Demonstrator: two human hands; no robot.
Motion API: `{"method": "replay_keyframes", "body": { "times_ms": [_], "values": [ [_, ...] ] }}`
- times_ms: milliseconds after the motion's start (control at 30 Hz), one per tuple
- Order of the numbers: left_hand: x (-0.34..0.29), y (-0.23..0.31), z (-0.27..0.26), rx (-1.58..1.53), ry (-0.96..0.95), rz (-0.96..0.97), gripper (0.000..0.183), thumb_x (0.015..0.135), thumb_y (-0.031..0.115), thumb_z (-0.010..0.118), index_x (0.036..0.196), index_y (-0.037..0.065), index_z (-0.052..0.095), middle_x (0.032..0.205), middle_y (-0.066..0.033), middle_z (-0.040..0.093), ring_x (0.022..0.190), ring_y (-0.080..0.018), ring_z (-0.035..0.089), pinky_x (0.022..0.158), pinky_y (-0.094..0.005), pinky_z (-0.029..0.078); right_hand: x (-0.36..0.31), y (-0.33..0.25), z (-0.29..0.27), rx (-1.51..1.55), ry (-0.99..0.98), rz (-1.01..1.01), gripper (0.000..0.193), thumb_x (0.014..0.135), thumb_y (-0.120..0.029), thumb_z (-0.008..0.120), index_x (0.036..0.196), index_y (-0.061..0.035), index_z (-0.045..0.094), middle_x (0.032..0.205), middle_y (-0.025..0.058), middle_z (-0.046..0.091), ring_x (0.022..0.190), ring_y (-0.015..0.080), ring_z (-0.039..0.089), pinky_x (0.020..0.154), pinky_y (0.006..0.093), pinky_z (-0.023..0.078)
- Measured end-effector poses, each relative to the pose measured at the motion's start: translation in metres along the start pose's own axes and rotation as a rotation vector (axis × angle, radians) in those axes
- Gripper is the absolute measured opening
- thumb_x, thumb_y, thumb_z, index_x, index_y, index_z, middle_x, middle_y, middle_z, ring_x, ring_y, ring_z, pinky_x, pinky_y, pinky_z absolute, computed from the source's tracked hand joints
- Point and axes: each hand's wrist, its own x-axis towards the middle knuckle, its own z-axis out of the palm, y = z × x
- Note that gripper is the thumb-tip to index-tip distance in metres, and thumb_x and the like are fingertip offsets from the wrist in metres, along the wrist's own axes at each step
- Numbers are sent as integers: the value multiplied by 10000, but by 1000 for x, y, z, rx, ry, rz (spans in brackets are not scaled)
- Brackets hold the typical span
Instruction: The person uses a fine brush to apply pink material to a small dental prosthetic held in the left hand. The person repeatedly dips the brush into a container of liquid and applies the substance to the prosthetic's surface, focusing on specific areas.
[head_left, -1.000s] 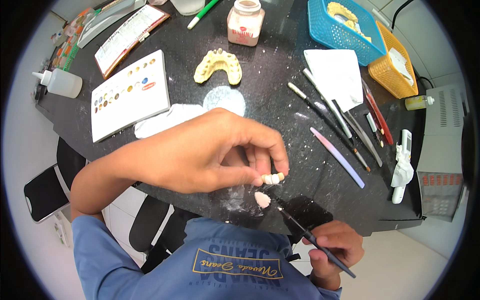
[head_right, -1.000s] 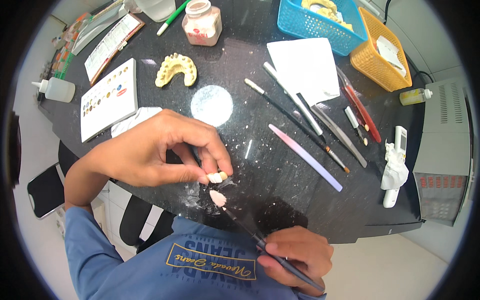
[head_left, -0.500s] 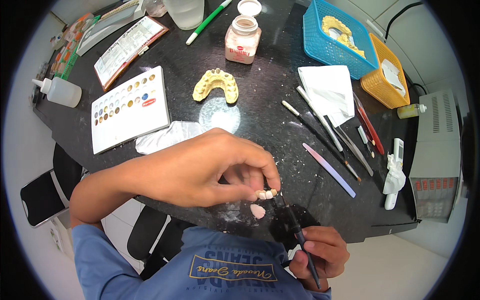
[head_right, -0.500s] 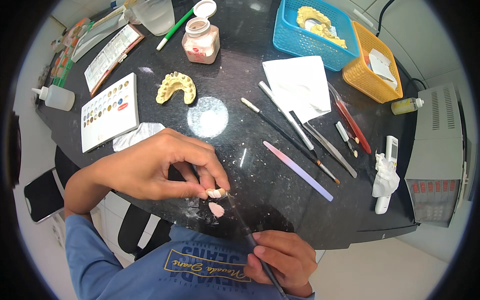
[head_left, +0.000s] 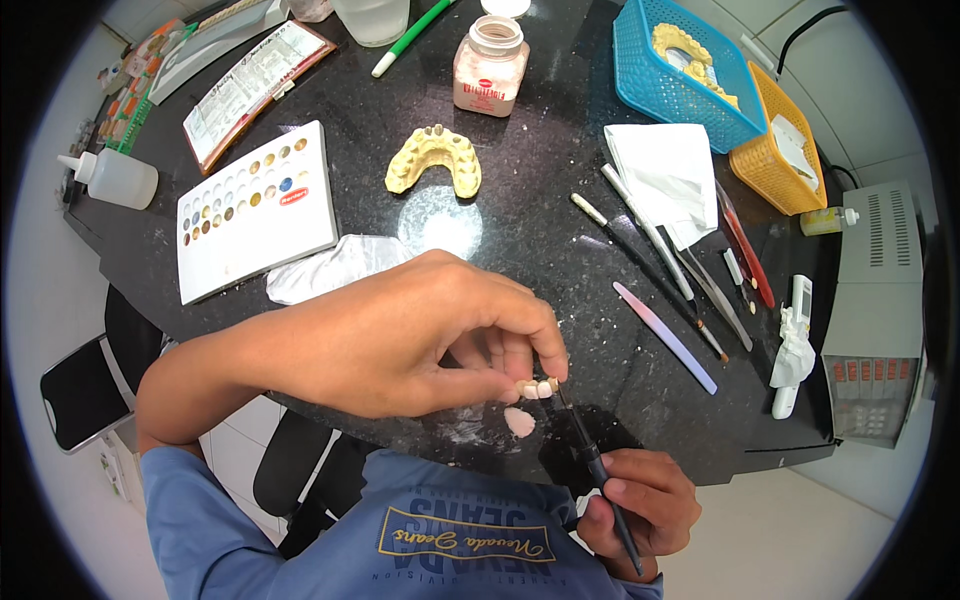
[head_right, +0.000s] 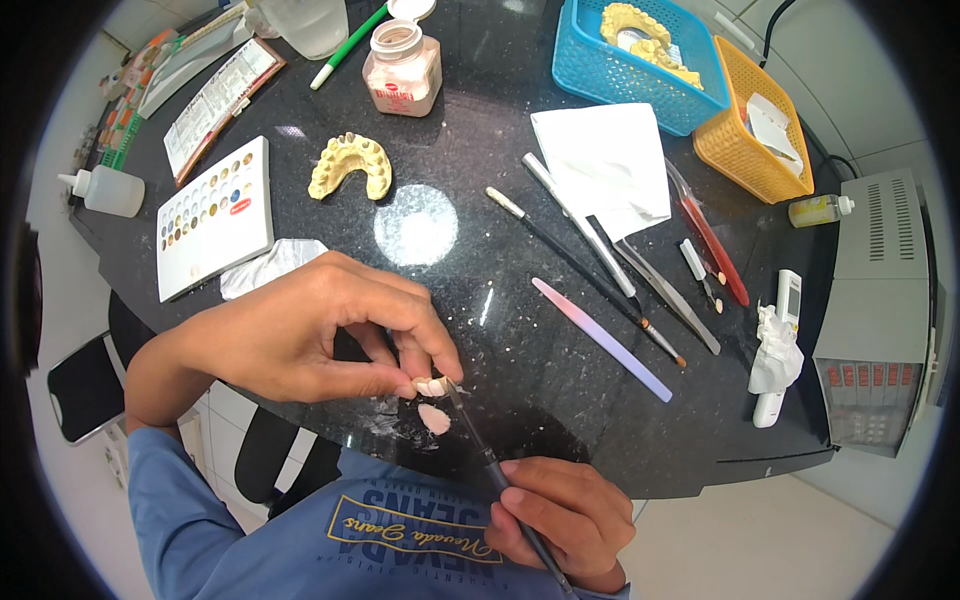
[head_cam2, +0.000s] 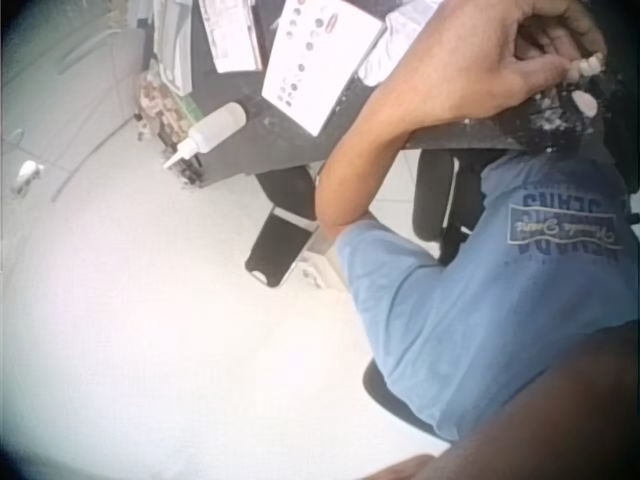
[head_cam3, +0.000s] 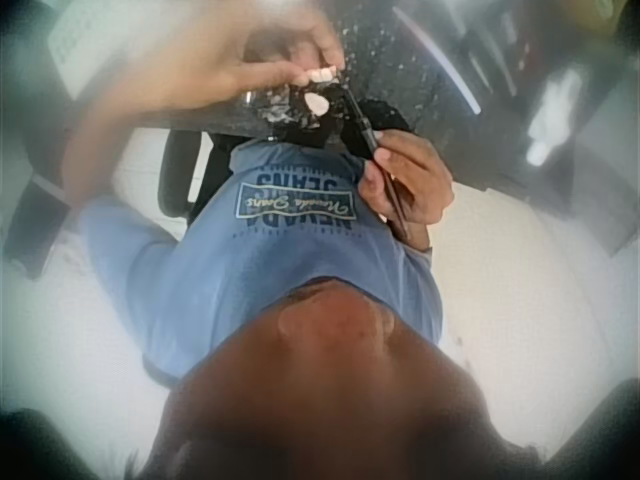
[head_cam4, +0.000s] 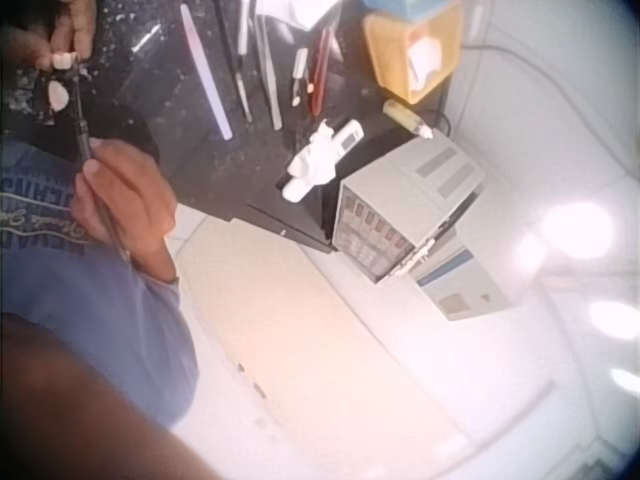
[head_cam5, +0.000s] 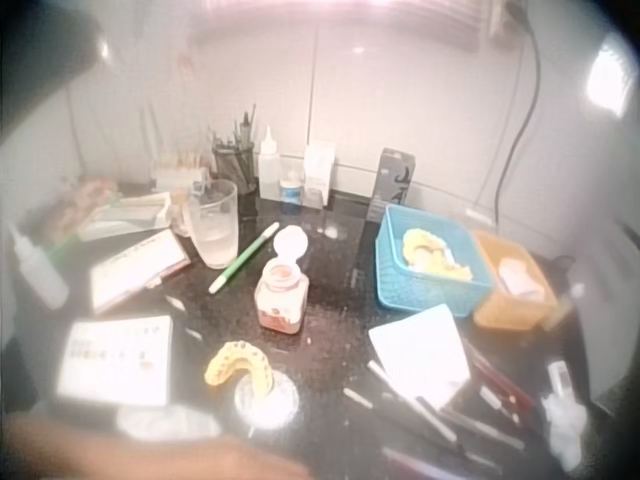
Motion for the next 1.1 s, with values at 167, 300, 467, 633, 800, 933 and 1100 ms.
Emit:
{"method": "replay_keyframes", "body": {
  "times_ms": [167,300,467,633,800,933,1100],
  "values": [
    [-1,-1,0,-3,4,2,285,810,-78,672,1077,22,694,997,-95,680,857,-153,677,741,-271,604,0,1,-2,3,-34,-5,317,663,-30,819,933,-33,653,906,163,695,722,269,711,624,311,585],
    [0,-1,0,1,3,5,287,810,-78,673,1078,22,694,994,-92,680,853,-150,673,741,-269,605,-1,-1,-5,2,-46,5,344,666,-32,824,959,-32,643,922,163,689,739,271,711,634,316,588],
    [1,-1,0,-1,-3,-1,290,810,-81,670,1080,21,695,996,-95,678,854,-151,673,747,-269,607,-1,1,-4,-5,-38,-6,324,675,-35,819,949,-32,645,908,157,688,731,267,713,629,311,589],
    [0,-1,0,-7,0,2,294,808,-82,672,1082,22,695,1000,-99,678,858,-152,674,751,-270,608,0,1,-2,-7,-29,-15,299,682,-39,813,935,-31,653,904,158,689,714,262,712,620,302,588],
    [1,0,0,3,0,1,295,808,-82,674,1083,21,694,1003,-100,678,861,-153,676,755,-271,609,0,1,-3,2,-32,-8,306,682,-40,820,938,-29,654,909,158,690,719,264,713,619,303,588],
    [0,-1,0,1,-2,2,294,809,-79,676,1085,22,693,1001,-99,678,858,-152,676,752,-269,609,1,1,-3,12,-45,-11,312,678,-35,825,939,-27,653,912,156,690,728,267,714,619,306,587],
    [1,-1,0,2,-7,-3,293,811,-75,677,1087,24,693,1001,-98,678,856,-150,675,750,-268,610,1,1,-3,3,-39,-11,307,682,-46,827,936,-29,654,902,154,693,724,265,714,613,302,585]
  ]
}}
